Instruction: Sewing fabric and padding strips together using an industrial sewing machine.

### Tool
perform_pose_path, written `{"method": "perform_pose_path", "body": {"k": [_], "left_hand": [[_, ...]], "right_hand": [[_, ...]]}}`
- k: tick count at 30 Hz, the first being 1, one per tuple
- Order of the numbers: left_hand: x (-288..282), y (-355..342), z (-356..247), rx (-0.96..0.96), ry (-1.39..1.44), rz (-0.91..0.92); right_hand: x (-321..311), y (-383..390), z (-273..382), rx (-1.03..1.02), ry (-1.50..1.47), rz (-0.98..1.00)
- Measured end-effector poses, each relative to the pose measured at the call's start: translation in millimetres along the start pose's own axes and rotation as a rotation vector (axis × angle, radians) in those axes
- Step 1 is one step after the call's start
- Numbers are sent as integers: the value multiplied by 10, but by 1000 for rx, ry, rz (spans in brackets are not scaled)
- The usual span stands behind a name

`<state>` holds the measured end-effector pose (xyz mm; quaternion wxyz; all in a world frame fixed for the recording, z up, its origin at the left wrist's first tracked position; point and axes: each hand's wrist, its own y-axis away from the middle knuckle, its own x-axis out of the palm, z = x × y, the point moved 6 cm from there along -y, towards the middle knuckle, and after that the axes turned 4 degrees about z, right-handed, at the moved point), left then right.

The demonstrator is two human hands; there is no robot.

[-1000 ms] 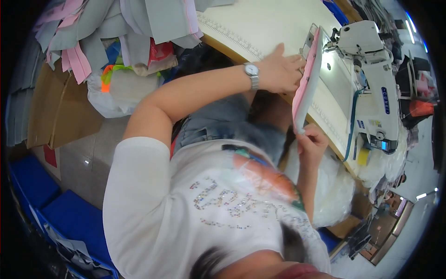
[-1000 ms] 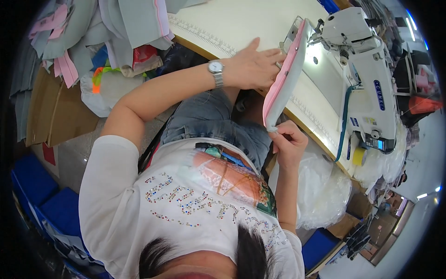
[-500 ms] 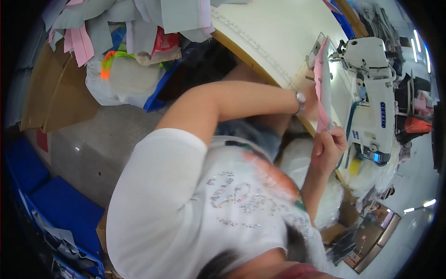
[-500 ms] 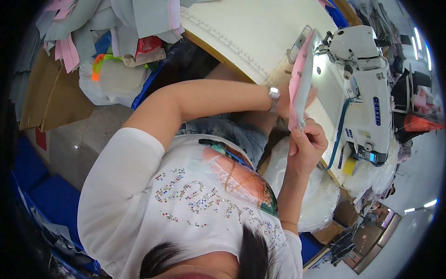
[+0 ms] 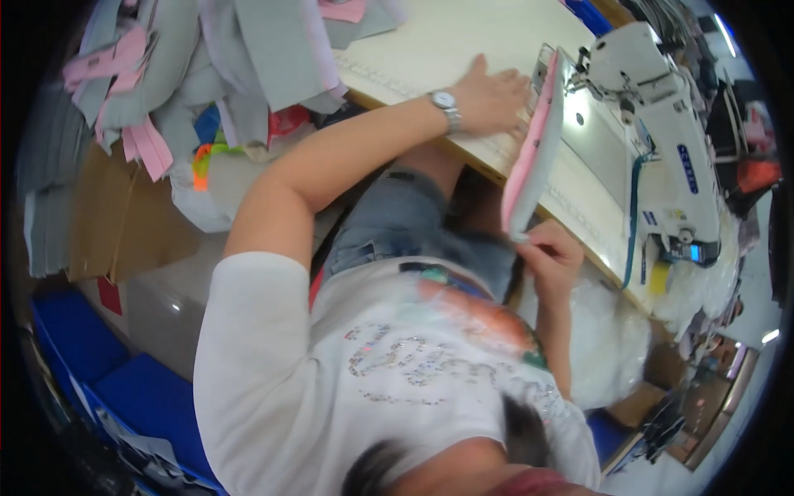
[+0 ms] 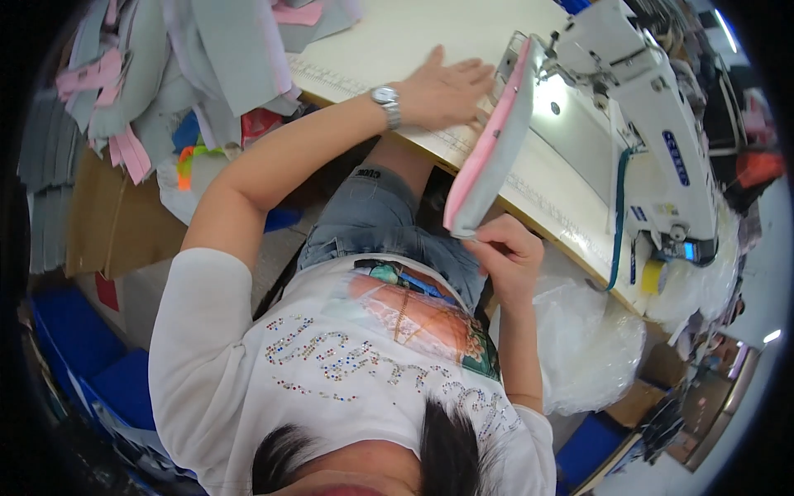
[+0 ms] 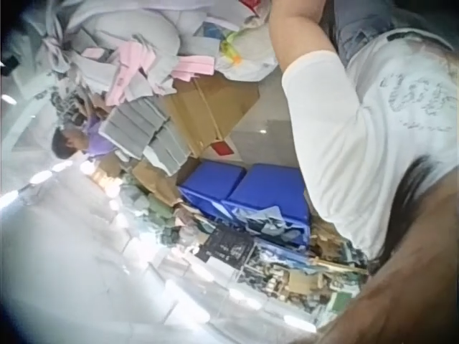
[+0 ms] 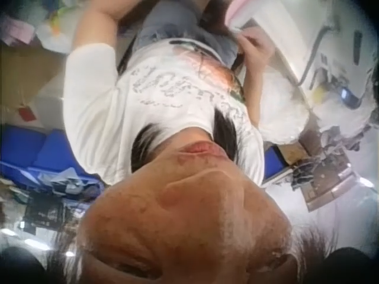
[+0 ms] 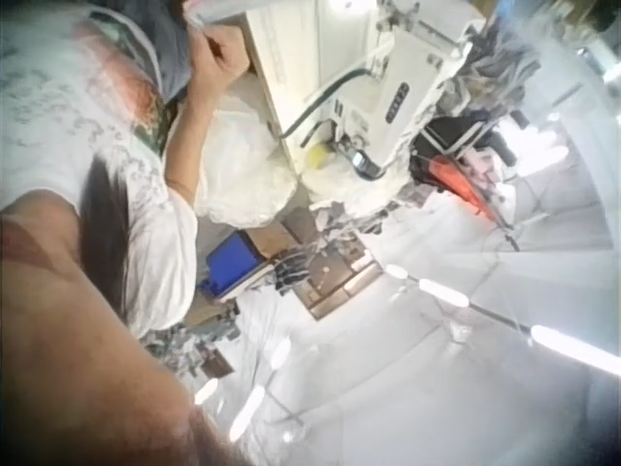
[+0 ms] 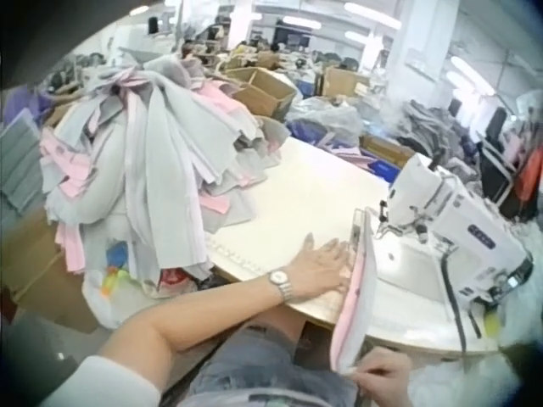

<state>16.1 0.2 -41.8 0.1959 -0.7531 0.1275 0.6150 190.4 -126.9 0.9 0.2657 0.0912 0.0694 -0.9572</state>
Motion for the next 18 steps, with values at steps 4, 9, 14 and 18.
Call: {"method": "perform_pose_path", "body": {"k": [4,9,14,18], "left_hand": [[-71,192,280,-1,55,-171],[-393,301,-35,221,283,-296],[-504,231,-531,399,161,-144],[-447,163,-652,415,64,-58]], "right_hand": [[170,16,-110,-60,257,99],[240,9,-197,-194,401,164],[274,52,-193,-415,568,98],[303,84,-223,-480,565,118]]}}
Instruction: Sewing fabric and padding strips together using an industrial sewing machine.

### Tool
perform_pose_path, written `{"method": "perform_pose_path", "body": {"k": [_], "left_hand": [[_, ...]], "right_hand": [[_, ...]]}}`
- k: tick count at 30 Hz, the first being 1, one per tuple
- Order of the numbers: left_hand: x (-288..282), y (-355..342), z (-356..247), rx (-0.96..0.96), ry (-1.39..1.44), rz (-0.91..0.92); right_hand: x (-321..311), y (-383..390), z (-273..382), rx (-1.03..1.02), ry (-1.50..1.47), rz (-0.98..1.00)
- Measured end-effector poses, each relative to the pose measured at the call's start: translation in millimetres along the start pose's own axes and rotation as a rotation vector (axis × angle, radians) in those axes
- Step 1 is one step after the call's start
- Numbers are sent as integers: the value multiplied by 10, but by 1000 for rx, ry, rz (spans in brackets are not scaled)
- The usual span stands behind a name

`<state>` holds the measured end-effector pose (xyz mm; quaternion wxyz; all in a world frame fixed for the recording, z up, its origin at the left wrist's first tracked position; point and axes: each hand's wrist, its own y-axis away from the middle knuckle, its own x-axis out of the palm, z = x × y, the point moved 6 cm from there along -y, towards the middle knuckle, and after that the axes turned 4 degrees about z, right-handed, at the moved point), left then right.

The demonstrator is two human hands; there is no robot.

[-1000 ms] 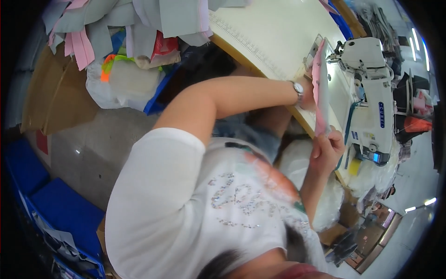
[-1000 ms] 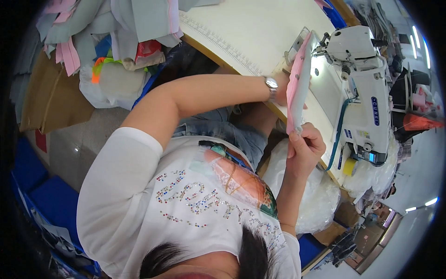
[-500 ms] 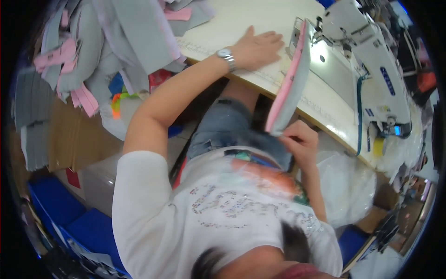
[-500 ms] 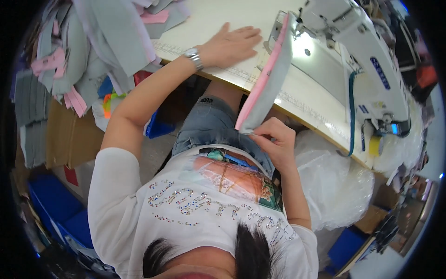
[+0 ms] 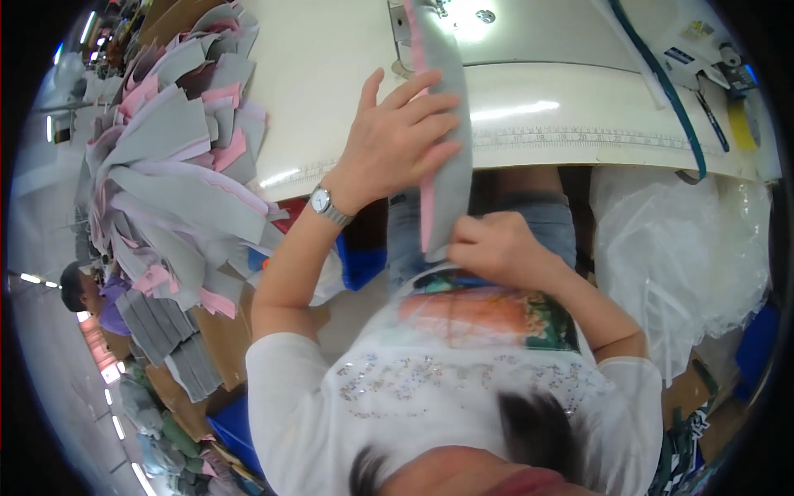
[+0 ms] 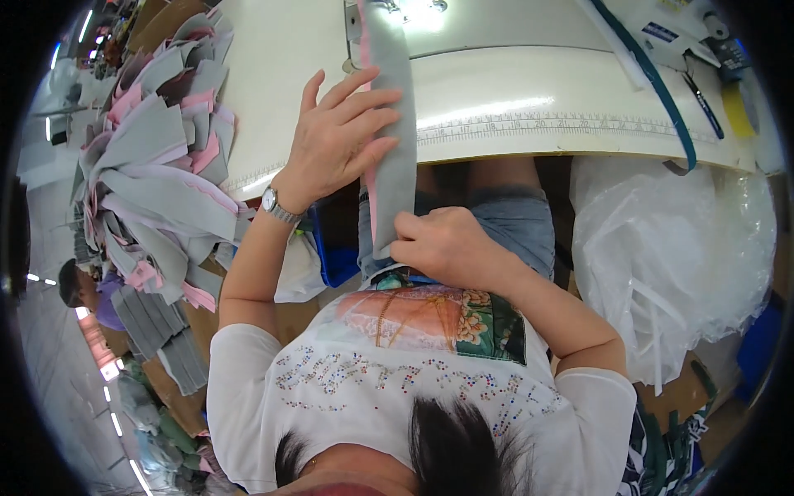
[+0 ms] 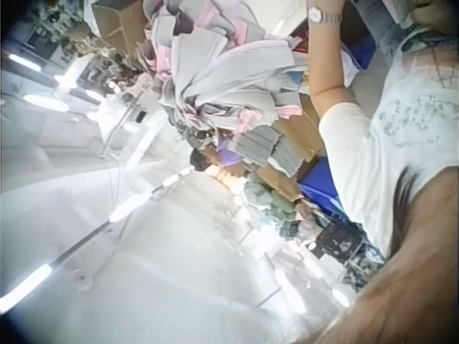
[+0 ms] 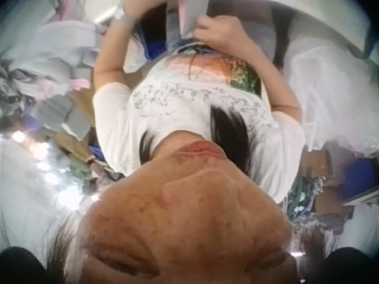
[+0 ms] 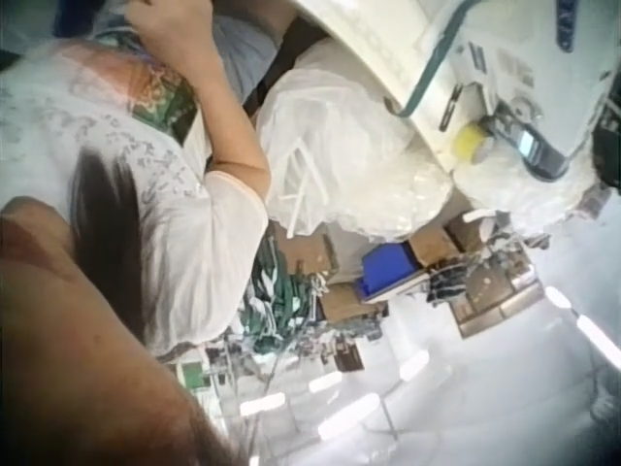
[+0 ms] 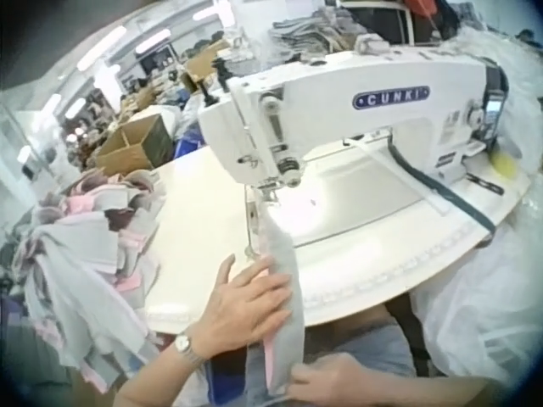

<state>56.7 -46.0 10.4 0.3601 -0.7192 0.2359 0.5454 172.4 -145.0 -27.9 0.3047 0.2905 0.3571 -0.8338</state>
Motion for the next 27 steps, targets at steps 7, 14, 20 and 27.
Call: {"method": "perform_pose_path", "body": {"k": [7,14,20,27], "left_hand": [[51,-63,4,7,-12,38],[58,-75,77,47,65,25],[61,-44,132,78,151,4],[12,-70,167,139,215,21]], "right_hand": [[-65,-17,4,-75,3,17],[-41,-20,42,-71,79,41],[-95,-59,164,-81,130,30],[-110,-92,279,-74,216,17]]}}
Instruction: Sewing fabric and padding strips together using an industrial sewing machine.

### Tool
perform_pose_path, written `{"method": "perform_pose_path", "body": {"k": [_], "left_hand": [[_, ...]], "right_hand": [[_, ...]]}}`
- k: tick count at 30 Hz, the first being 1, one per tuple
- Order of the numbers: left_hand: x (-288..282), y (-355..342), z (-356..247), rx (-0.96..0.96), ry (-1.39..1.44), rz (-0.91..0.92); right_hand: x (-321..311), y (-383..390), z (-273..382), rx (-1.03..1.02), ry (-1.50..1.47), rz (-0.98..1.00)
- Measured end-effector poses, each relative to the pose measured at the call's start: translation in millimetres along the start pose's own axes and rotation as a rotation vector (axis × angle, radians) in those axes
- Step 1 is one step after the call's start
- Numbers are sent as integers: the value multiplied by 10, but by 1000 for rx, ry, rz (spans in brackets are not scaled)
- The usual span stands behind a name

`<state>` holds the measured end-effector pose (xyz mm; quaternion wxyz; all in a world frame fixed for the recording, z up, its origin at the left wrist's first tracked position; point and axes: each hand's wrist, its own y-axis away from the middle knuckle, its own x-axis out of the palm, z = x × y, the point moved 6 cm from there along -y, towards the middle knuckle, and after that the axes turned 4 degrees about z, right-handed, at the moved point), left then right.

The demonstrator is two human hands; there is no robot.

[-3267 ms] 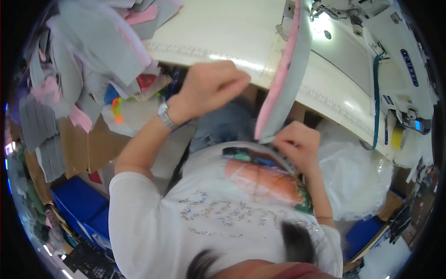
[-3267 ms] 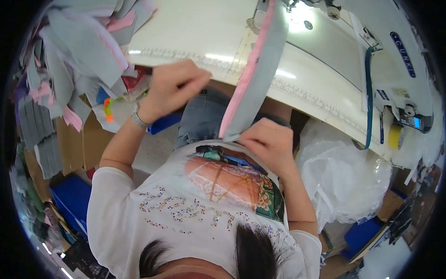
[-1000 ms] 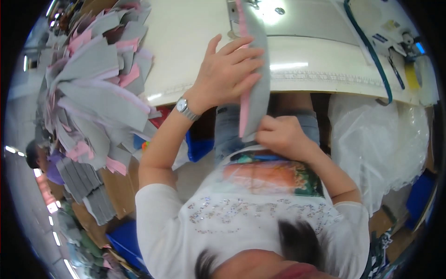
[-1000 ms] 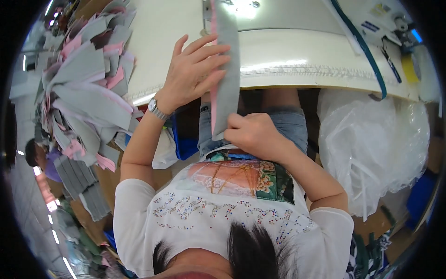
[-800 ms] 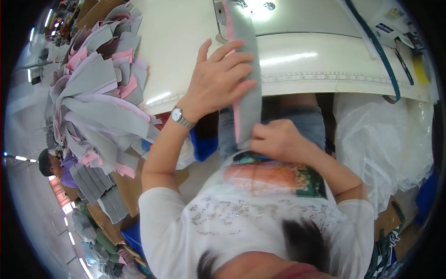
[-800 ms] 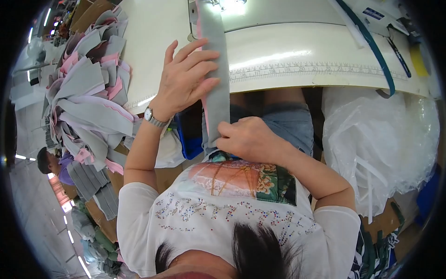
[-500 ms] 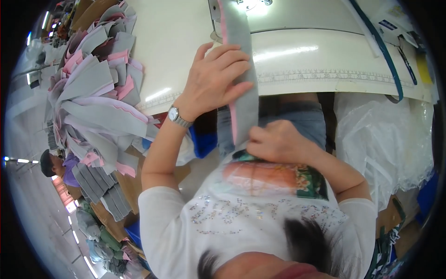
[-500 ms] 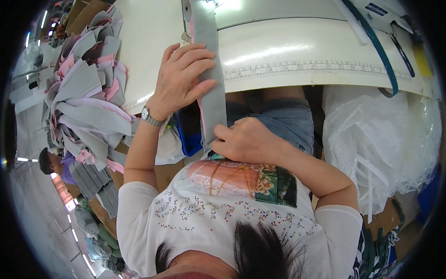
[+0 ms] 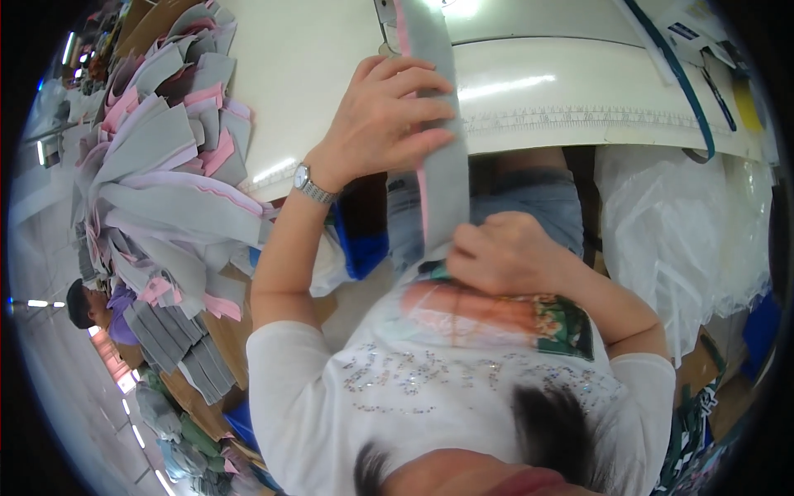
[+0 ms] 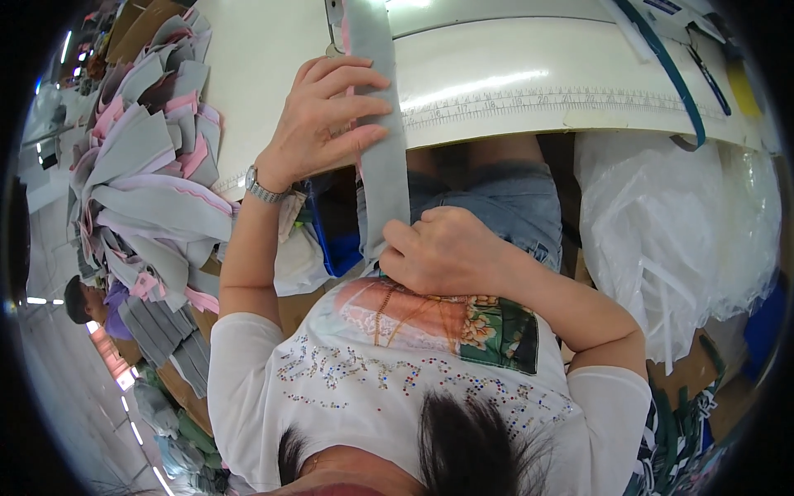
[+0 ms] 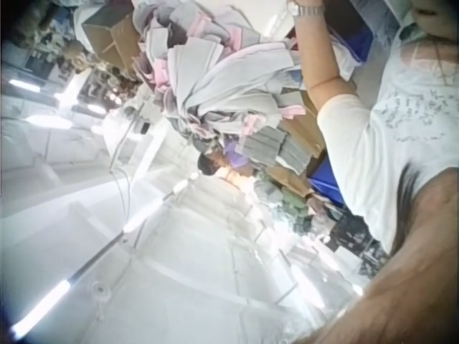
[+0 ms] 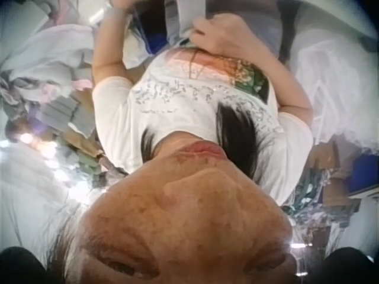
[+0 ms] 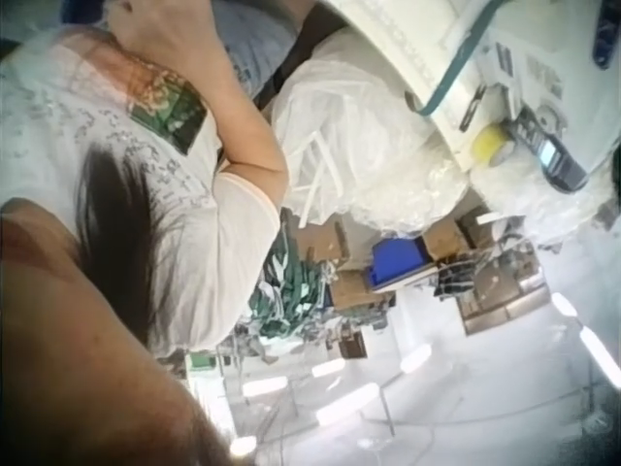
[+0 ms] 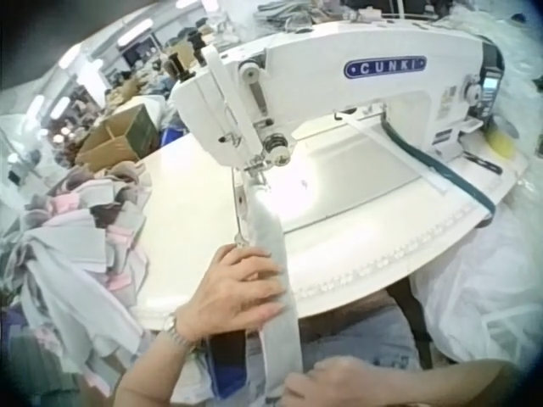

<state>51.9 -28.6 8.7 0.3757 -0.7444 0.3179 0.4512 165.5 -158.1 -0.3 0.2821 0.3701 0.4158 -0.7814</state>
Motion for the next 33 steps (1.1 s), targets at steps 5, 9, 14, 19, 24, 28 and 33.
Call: {"method": "perform_pose_path", "body": {"k": [5,9,14,19,24,28,33], "left_hand": [[-42,-66,-1,27,-35,88],[-106,-124,-21,13,-71,193],[-123,-152,-6,4,-53,431],[-125,-140,30,-3,42,437],[-125,-209,207,-47,63,427],[-80,-296,371,-68,78,360],[-75,-355,589,-65,12,268]], "right_hand": [[0,-8,-24,43,7,60],[18,-40,-70,50,-4,55],[128,-65,-123,41,-82,156],[159,-26,-165,53,-132,206],[32,-39,-425,113,-121,309],[-205,-190,-608,127,-119,304],[-273,-296,-756,127,-81,282]]}}
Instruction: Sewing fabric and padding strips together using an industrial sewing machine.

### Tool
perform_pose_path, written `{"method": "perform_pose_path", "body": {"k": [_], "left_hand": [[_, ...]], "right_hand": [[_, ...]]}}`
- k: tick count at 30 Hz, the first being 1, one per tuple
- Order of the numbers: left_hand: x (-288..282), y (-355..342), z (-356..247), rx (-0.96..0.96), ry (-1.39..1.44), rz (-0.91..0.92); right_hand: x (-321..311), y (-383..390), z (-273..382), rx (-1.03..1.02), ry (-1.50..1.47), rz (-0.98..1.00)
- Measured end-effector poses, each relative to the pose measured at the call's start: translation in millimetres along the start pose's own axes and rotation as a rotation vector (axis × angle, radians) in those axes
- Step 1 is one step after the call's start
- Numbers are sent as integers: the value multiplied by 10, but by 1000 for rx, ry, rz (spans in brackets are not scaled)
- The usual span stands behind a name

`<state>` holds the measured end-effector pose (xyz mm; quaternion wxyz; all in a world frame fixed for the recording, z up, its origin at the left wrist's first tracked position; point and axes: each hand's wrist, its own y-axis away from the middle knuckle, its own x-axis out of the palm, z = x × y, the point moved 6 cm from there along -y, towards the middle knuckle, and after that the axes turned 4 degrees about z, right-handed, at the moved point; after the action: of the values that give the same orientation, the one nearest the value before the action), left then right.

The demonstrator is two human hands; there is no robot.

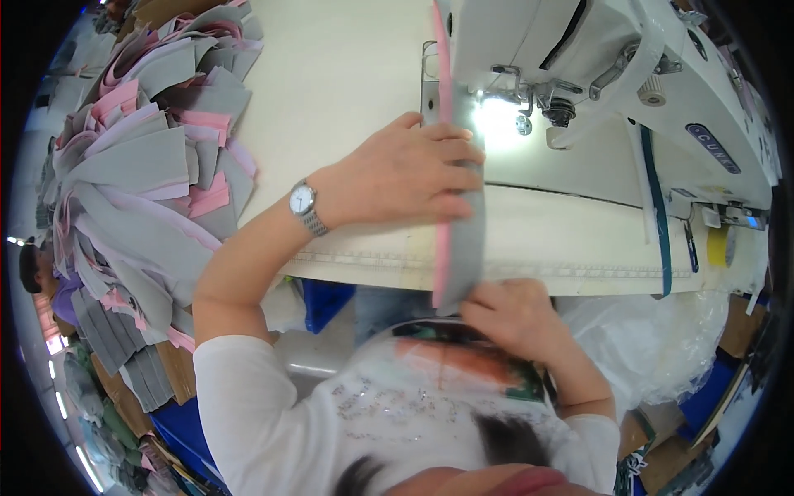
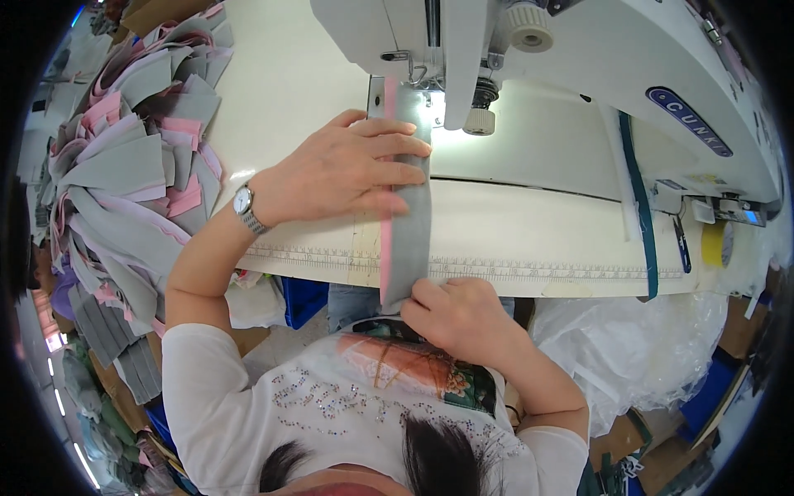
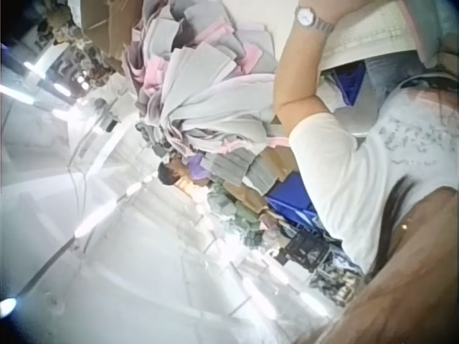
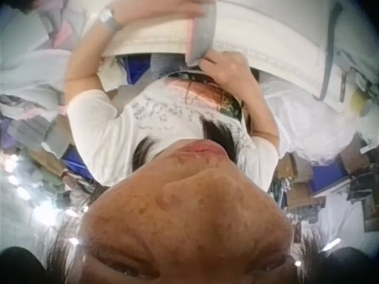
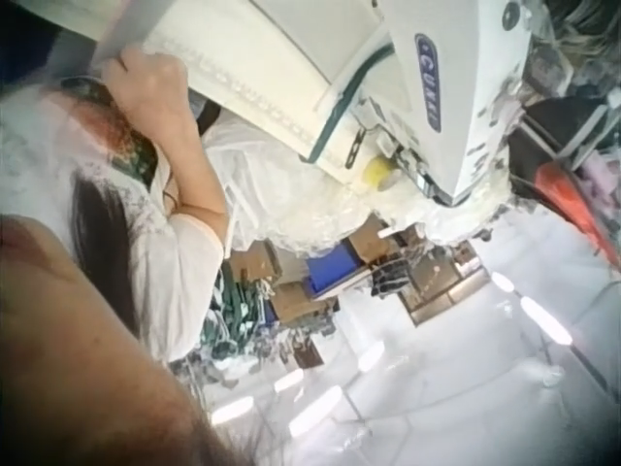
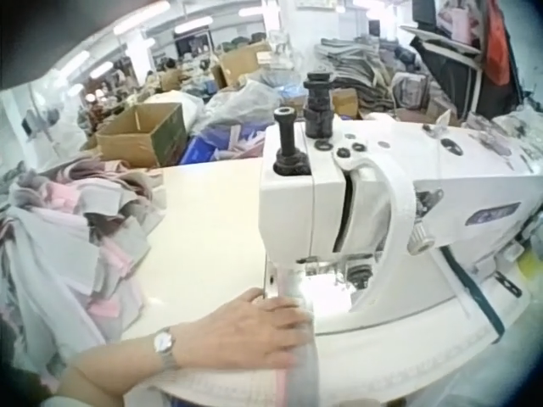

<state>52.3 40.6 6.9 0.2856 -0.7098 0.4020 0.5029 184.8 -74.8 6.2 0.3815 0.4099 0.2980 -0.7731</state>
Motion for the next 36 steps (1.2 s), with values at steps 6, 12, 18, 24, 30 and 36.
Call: {"method": "perform_pose_path", "body": {"k": [6,12,18,24,30,36], "left_hand": [[36,-71,137,39,-96,-24],[29,-93,-69,132,-209,-194],[118,-9,-229,95,-121,-91],[108,113,-234,57,-86,-85],[131,82,-114,39,-20,-109],[39,-66,9,54,-178,-143]], "right_hand": [[-56,-156,-148,25,-8,-3],[-84,-164,-142,17,-8,-27],[-63,-108,-113,25,25,-33],[-25,-130,12,-33,125,-24],[-74,-146,-101,-1,167,-57],[-173,-281,-351,-33,214,-107]]}}
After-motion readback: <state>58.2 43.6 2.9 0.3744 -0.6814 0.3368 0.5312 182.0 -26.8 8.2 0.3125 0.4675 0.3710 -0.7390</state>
